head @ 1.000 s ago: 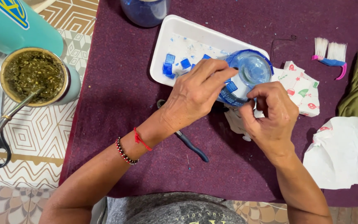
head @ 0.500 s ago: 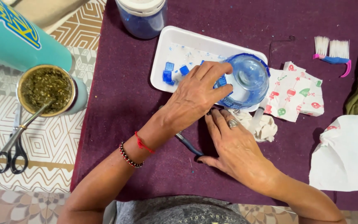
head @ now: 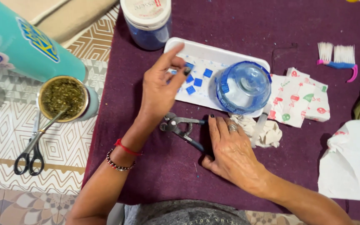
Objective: Using tile nippers to cut small blue mosaic tiles and arranging them to extend a pattern on a container
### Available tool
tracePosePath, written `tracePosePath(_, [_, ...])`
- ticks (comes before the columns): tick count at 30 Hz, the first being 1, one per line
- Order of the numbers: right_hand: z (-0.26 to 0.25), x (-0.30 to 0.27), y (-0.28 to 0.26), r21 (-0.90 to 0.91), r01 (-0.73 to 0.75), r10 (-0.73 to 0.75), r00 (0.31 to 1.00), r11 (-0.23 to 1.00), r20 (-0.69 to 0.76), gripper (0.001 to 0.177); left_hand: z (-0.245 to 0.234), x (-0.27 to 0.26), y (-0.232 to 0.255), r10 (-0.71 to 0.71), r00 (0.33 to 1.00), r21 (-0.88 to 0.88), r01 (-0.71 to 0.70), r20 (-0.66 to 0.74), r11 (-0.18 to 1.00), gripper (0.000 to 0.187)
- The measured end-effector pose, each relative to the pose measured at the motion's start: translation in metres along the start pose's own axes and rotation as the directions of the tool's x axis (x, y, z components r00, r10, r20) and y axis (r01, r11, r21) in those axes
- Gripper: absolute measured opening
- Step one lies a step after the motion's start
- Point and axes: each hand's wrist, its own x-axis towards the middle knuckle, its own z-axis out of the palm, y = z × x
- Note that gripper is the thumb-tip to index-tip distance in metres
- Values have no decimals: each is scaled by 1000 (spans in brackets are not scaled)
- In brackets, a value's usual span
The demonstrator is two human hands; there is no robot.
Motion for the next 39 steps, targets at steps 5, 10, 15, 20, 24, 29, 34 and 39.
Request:
tracePosePath(5, [10,2,5,49,-103,94,982,993,163,91,-14,7,-3,-215,961,-172,185,-174,968,18])
tracePosePath(10, [-15,12,22,352,-451,206,807,820,553,43,-20,11,11,-340,914,-304,266,-221,915,15])
tracePosePath(15, [-10,19,26,944,-307,30,950,-121,312,24,-18,8,19,-367,929,-294,340,-40,893,15])
tracePosePath(20, [45,10,31,895,-177,93,968,-410,234,43,-5,-1,-4,-207,978,-399,203,34,894,18])
tracePosePath(24, [38,15,26,904,-154,21,984,-398,176,45,2,-8,-5,-204,978,-397,204,42,895,18])
tracePosePath(29, [39,14,23,908,-136,1,989,-396,148,42,12,-10,-16,-174,984,-411,175,40,894,18])
tracePosePath(34, [38,14,23,913,-112,-6,993,-392,119,40,15,-10,-22,-150,988,-419,148,29,896,18])
tracePosePath(39, [36,14,21,923,-165,-12,985,-348,172,43,16,-13,-18,-159,987,-407,151,14,901,17])
